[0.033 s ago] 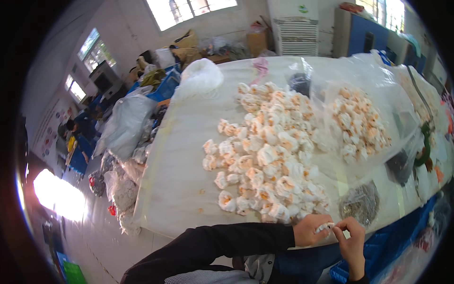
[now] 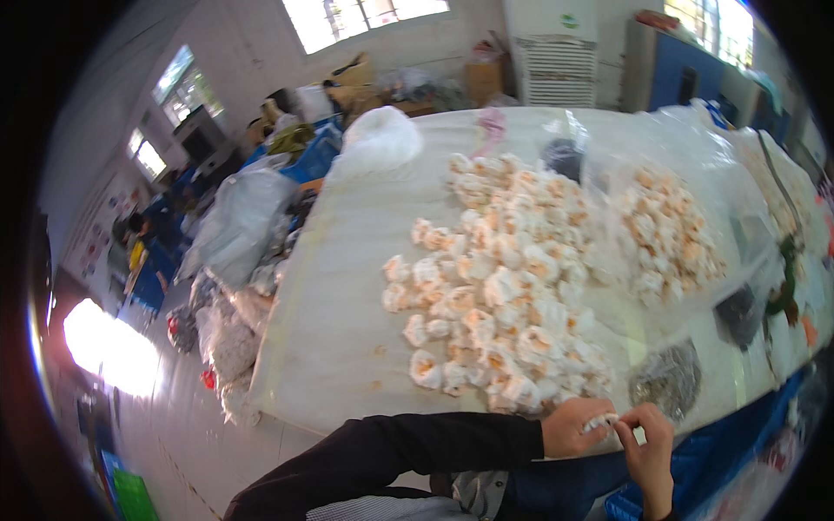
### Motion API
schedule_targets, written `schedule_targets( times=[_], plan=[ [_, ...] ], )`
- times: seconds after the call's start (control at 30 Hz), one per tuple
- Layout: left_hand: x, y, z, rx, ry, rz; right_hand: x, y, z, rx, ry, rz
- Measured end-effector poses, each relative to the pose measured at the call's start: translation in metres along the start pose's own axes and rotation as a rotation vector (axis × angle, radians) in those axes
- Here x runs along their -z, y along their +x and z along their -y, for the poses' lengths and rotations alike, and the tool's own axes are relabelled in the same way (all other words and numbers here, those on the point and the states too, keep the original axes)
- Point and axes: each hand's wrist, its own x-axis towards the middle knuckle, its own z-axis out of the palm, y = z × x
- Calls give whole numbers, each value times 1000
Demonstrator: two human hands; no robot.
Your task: The person repeatedly picks up small white stuffed duck toys and inserts small dark beads into them by hand. The person places the finished items back onto a pile on the table. The work is performed at a table in a workshop with other workers visible in the background.
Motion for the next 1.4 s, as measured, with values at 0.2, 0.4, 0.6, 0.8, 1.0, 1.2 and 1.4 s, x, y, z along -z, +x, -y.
schedule_targets(
  times=[0.2, 0.4, 0.6, 0.8, 1.0, 1.2, 1.4],
  plan=[
    [38, -24, -33, -52, 115, -18, -21, 15, 54, 270, -109, 81],
    [95, -59, -48, -57, 340, -97, -56, 41, 76, 353, -78, 254],
    [187, -88, -73, 119, 447, -368, -3, 161, -8, 151, -134, -70],
    [284, -102, -52, 54, 846, -640, 9, 162, -103, 73, -145, -370],
    [313, -113, -37, 269, 874, -410, -75, 45, -13, 150, -172, -213],
    [287, -87, -31, 501, 614, -327, -126, -14, -19, 284, -196, -75],
    [306, -111, -40, 595, 553, -402, -136, -10, -6, 293, -234, -111]
  ],
)
